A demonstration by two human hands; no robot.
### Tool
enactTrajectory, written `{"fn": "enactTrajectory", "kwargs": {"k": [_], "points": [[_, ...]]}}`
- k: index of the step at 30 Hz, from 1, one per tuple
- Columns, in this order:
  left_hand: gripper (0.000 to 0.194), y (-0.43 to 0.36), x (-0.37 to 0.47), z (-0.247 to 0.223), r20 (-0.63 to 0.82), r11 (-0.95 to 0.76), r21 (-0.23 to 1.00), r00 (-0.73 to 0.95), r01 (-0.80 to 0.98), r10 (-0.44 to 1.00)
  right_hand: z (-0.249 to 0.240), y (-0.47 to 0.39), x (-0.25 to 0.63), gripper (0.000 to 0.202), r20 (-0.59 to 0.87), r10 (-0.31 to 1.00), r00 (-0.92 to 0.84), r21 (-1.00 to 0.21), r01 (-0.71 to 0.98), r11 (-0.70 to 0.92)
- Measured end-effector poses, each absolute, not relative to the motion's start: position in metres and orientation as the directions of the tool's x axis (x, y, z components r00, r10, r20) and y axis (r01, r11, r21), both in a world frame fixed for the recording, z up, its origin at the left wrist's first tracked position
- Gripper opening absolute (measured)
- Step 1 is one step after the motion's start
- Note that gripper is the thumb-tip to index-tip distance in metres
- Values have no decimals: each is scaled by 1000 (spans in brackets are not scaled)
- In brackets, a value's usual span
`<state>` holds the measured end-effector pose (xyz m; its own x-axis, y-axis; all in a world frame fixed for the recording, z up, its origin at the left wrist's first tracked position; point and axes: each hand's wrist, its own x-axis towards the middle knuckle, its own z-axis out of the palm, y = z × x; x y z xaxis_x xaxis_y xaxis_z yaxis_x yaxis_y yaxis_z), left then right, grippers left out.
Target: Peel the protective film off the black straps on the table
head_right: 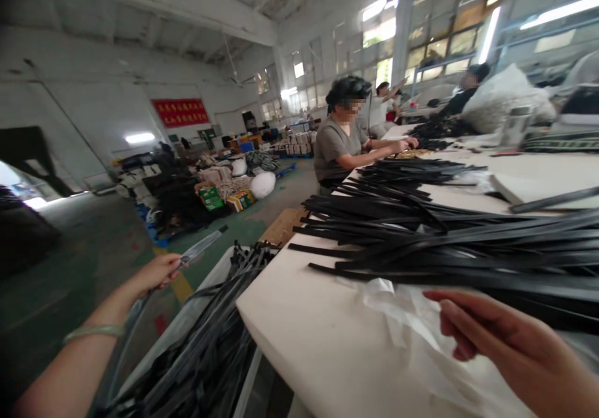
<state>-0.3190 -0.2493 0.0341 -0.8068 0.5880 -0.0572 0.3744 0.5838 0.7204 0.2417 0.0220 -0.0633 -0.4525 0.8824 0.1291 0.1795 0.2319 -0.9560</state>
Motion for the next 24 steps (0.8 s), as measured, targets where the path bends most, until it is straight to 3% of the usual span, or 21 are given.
{"fn": "enactTrajectory", "kwargs": {"k": [3, 6, 11, 13, 15, 20, 24], "points": [[15, -206, -338, 18, 59, 574, 650, -786, 498, 615, -53, 21, 239, 45, 154, 871, -467, -947, 181, 264], [22, -144, -331, 20, 246, 479, 575, -698, 663, 672, -38, 20, 235, 43, 246, 861, -444, -875, 280, 395], [37, -54, -216, 34, 413, 64, 478, -289, 876, 864, -20, 14, 232, 30, 358, 682, -638, -494, 490, 718], [30, -36, -141, 32, 354, -186, 495, -1, 849, 935, -15, 10, 231, 28, 342, 628, -699, -410, 490, 769], [24, -25, -71, 24, 310, -267, 629, 79, 730, 947, -12, 8, 230, 32, 325, 586, -742, -370, 471, 801], [21, -9, 15, -4, 172, -177, 788, 64, 590, 983, -22, 14, 232, 67, 201, 506, -839, -350, 421, 837], [31, -20, 7, 2, 53, -86, 851, 79, 518, 995, -41, 23, 234, 64, 138, 569, -811, -425, 470, 774]]}}
